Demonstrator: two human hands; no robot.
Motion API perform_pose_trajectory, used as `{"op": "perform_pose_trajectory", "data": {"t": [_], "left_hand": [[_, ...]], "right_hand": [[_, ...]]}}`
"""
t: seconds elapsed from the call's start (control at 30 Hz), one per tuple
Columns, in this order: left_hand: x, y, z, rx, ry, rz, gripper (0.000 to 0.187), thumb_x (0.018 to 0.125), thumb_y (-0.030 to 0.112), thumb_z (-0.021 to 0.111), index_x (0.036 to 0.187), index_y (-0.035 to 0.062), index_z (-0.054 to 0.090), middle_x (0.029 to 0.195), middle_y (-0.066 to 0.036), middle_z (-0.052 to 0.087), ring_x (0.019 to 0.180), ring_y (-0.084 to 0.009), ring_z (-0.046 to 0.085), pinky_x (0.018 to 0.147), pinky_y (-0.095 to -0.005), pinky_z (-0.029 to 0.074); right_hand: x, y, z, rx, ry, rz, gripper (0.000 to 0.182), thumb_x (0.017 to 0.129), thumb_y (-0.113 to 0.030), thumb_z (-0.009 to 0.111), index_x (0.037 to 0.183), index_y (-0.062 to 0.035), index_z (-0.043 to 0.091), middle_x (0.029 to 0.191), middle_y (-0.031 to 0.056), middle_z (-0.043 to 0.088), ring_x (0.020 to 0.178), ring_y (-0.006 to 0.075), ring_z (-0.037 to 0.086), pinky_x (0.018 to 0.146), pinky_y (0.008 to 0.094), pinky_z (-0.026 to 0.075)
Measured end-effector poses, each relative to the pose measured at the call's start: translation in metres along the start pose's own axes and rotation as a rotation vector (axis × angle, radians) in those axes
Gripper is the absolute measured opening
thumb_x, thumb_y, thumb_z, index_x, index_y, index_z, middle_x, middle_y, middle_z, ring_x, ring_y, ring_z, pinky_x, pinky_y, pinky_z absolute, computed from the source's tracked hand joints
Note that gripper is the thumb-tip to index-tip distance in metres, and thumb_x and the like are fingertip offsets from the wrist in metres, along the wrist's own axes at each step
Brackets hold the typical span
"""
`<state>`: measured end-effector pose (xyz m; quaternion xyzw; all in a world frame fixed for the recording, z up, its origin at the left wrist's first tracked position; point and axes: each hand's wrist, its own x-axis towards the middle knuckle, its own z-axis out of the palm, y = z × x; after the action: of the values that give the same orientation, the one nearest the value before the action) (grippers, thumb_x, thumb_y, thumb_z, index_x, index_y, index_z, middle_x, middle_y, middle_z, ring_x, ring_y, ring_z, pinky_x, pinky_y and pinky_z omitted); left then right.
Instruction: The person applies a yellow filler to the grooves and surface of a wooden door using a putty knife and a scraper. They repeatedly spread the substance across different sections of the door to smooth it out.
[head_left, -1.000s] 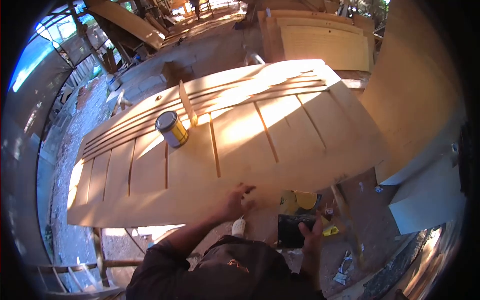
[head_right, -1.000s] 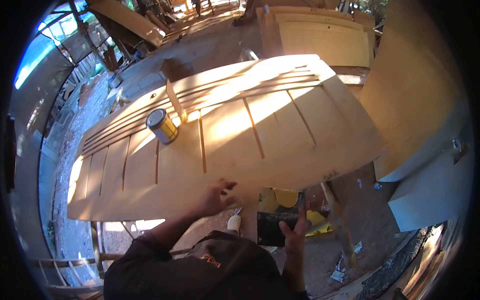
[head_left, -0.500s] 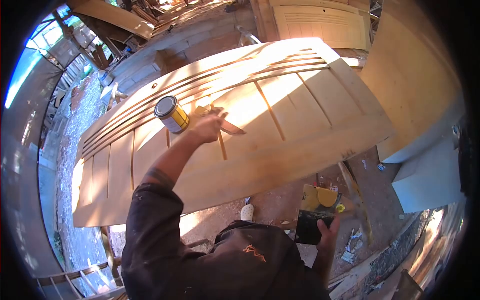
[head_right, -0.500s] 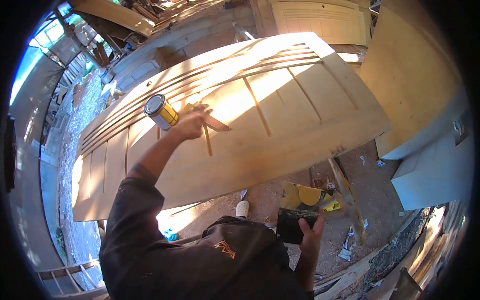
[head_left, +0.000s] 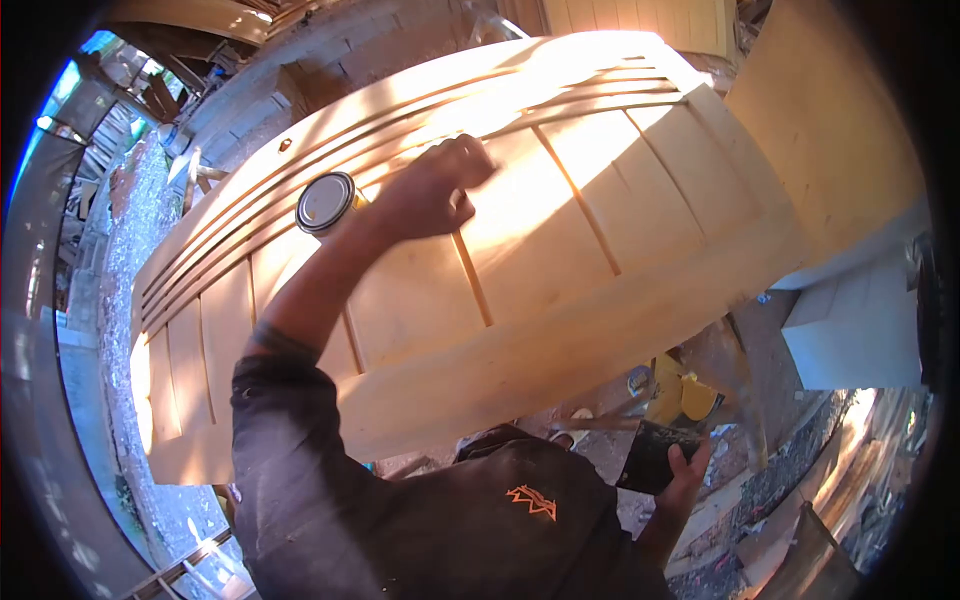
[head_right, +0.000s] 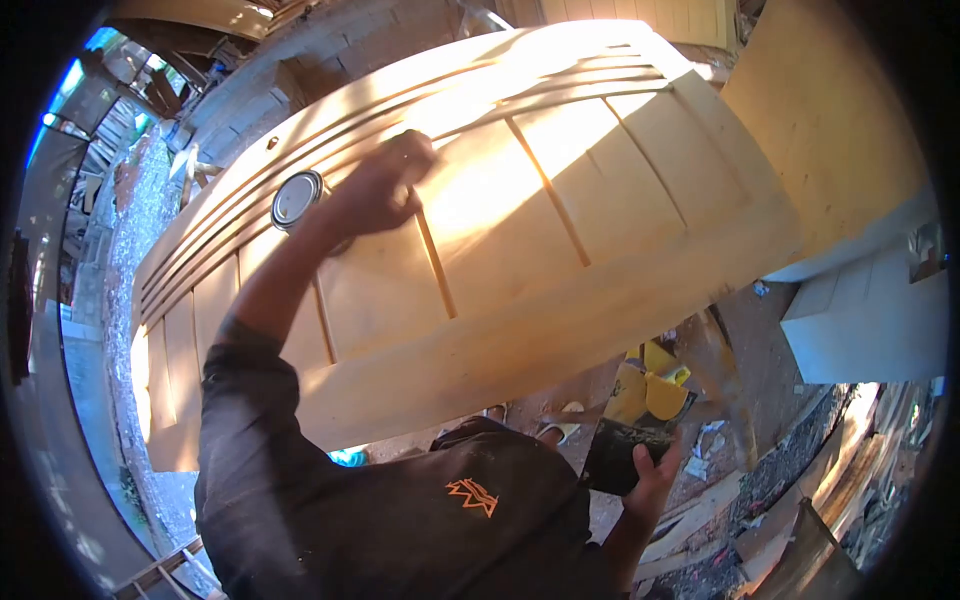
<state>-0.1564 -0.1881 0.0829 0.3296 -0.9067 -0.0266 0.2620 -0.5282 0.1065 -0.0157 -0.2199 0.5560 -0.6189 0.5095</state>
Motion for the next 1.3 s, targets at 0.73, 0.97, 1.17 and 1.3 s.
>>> {"op": "perform_pose_trajectory", "data": {"t": [0.73, 0.97, 1.17, 1.3], "left_hand": [[-0.173, 0.012, -0.059, 0.382, 0.066, -0.554, 0.092, 0.056, 0.009, 0.079, 0.136, 0.018, 0.033, 0.139, -0.016, 0.025, 0.131, -0.0363, 0.025, 0.106, -0.0503, 0.027], [-0.203, -0.058, 0.037, -0.341, 0.753, -0.791, 0.119, 0.059, 0.015, 0.085, 0.141, 0.0029, -0.001, 0.135, -0.023, 0.03, 0.126, -0.0342, 0.033, 0.105, -0.0442, 0.028], [-0.17, -0.061, 0.032, -0.143, 0.839, -1.006, 0.116, 0.057, 0.021, 0.086, 0.14, 0.0023, 0.008, 0.128, -0.017, 0.042, 0.116, -0.0279, 0.047, 0.097, -0.0374, 0.04], [-0.183, -0.058, 0.019, -0.08, 0.851, -0.926, 0.1, 0.057, 0.022, 0.087, 0.132, 0.0001, 0.024, 0.122, -0.015, 0.049, 0.109, -0.0249, 0.052, 0.092, -0.0353, 0.044]], "right_hand": [[0.027, 0.005, 0.066, -0.005, -0.095, -0.029, 0.074, 0.076, 0.001, 0.059, 0.139, 0.0031, 0.02, 0.122, 0.0169, 0.048, 0.107, 0.025, 0.053, 0.092, 0.0359, 0.044], [0.029, 0.01, 0.08, -0.043, -0.083, -0.013, 0.072, 0.076, 0.0, 0.059, 0.138, 0.0029, 0.022, 0.122, 0.0165, 0.048, 0.106, 0.0258, 0.053, 0.091, 0.0359, 0.045], [0.037, 0.012, 0.112, -0.016, -0.18, -0.015, 0.073, 0.076, 0.001, 0.06, 0.138, 0.0025, 0.022, 0.122, 0.0165, 0.047, 0.106, 0.0252, 0.053, 0.092, 0.0352, 0.044], [0.042, 0.013, 0.115, -0.041, -0.242, 0.011, 0.072, 0.076, 0.0, 0.06, 0.138, 0.0027, 0.023, 0.122, 0.0161, 0.048, 0.107, 0.0241, 0.053, 0.093, 0.0354, 0.043]]}}
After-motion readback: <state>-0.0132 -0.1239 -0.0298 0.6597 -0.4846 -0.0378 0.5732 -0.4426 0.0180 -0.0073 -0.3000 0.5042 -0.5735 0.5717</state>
